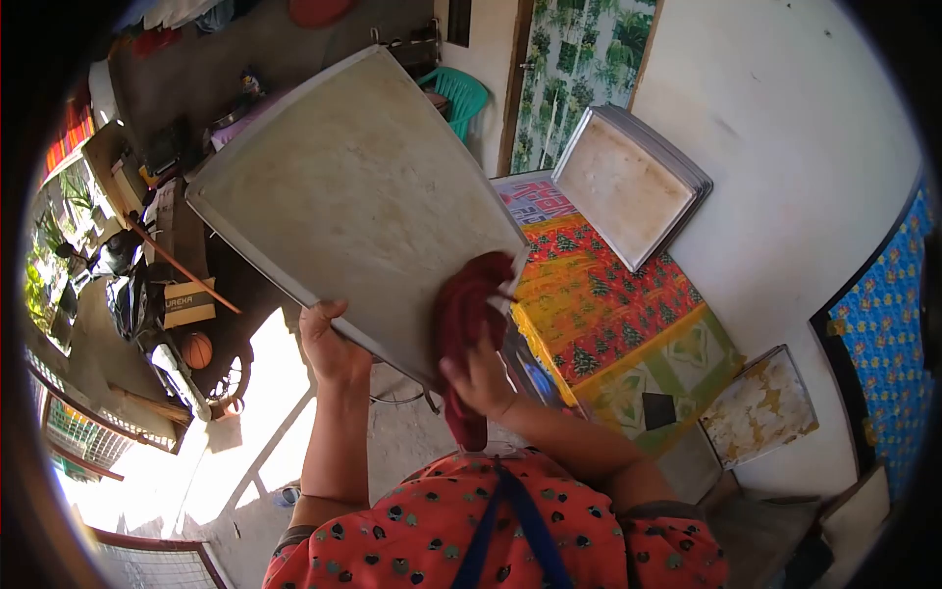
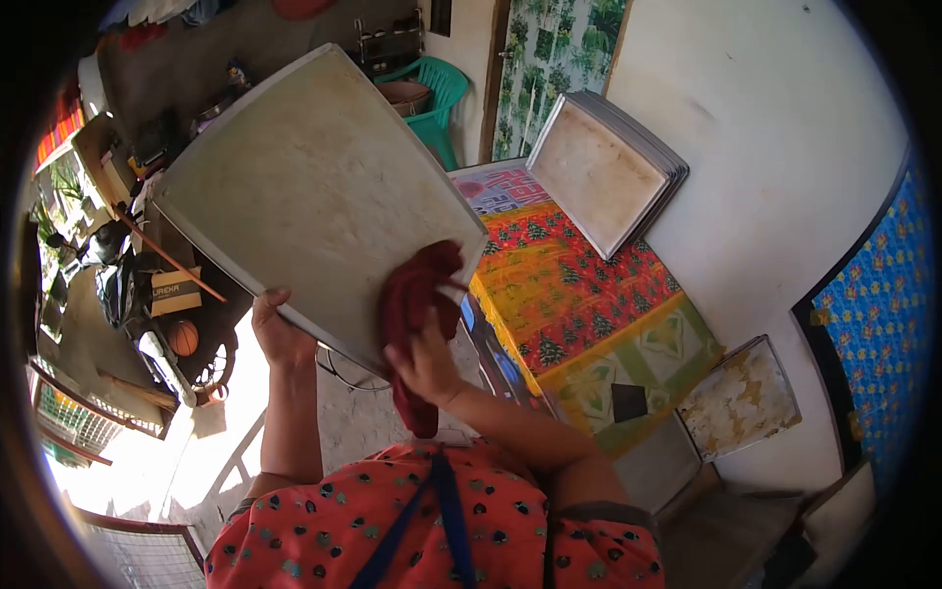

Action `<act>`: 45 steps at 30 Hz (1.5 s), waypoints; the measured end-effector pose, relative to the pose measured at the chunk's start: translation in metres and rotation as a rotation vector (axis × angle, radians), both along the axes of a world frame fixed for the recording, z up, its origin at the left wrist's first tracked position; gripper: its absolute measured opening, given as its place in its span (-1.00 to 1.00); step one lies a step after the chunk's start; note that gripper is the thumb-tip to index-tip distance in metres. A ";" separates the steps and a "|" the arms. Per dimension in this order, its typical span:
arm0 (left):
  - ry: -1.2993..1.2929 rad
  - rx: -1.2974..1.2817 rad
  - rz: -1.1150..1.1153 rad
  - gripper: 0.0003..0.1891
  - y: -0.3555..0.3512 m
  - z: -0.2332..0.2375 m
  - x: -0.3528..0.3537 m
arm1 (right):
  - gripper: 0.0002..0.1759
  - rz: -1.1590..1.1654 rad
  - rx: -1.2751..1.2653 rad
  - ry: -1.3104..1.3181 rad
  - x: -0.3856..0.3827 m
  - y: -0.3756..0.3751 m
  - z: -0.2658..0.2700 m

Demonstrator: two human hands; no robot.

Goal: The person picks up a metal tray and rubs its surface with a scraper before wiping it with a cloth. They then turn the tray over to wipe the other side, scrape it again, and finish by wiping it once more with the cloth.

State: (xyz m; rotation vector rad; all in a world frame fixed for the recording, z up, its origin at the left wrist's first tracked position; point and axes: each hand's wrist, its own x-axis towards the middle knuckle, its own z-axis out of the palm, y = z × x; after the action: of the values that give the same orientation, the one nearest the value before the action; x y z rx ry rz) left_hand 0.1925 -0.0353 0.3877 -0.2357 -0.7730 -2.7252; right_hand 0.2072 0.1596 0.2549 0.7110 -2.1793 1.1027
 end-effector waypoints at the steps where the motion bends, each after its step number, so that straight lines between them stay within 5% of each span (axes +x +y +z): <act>1: 0.019 0.021 -0.017 -0.59 0.004 0.003 -0.003 | -0.46 0.152 0.052 0.119 0.015 -0.011 0.017; 4: -0.066 0.056 -0.113 -0.64 0.008 0.021 -0.001 | -0.44 0.435 0.316 0.254 0.017 -0.026 0.062; 7: 0.067 0.152 -0.362 -0.55 0.013 0.022 0.012 | -0.45 0.287 0.309 0.321 -0.021 -0.022 0.120; 8: 0.027 0.125 -0.194 -0.55 0.013 0.014 0.014 | -0.45 0.155 0.259 0.365 -0.041 -0.014 0.132; 10: 0.147 0.119 -0.207 -0.57 0.007 0.014 0.030 | -0.49 -0.087 0.085 0.382 -0.086 0.018 0.154; 14: 0.231 0.172 -0.133 -0.56 -0.027 0.016 0.044 | -0.55 -0.336 -0.199 0.120 -0.124 0.118 0.130; 17: 0.185 0.226 -0.008 -0.59 -0.057 0.015 0.036 | -0.61 -0.389 -0.160 0.077 -0.093 0.153 0.103; 19: 0.106 0.303 0.055 -0.60 -0.077 0.006 0.026 | -0.63 -0.460 -0.365 -0.141 -0.060 0.154 0.096; 22: 0.073 0.394 0.008 -0.63 -0.097 -0.011 0.016 | -0.65 -0.256 -0.898 -0.472 -0.052 0.179 0.069; 26: 0.100 0.454 -0.108 -0.62 -0.111 -0.047 -0.006 | -0.69 0.350 -1.202 -0.804 -0.016 0.183 0.090; 30: 0.093 0.446 -0.284 -0.56 -0.103 -0.059 -0.015 | -0.50 0.338 -0.852 -0.607 0.019 0.151 0.130; 33: 0.048 0.445 -0.348 -0.52 -0.095 -0.065 -0.021 | -0.49 0.689 -0.846 -0.728 0.049 0.130 0.167; 34: -0.003 0.389 -0.291 -0.51 -0.095 -0.072 -0.026 | -0.49 0.564 -0.609 -0.522 0.045 0.123 0.167; 35: -0.061 0.318 -0.225 -0.50 -0.094 -0.078 -0.030 | -0.54 0.477 -0.547 -0.701 0.066 0.122 0.174; 38: -0.220 0.105 -0.119 -0.46 -0.083 -0.079 -0.029 | -0.68 0.225 -0.686 -0.826 0.080 0.100 0.154; 41: -0.318 -0.030 -0.199 -0.42 -0.063 -0.081 -0.036 | -0.75 0.084 -0.528 -0.544 0.093 0.092 0.148; 43: -0.324 -0.114 -0.255 -0.48 -0.043 -0.089 -0.056 | -0.82 -0.076 -0.709 -0.529 0.096 0.098 0.164; 45: -0.247 -0.625 -0.408 -0.56 -0.032 -0.089 -0.072 | -0.81 -0.205 -0.878 -0.474 0.095 0.121 0.189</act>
State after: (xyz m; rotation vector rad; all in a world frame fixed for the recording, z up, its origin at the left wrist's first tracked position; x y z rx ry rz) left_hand 0.1210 -0.0678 0.2982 -0.2035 -1.8197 -2.8151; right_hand 0.3021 0.2806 0.4444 -0.1788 -1.7493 2.0347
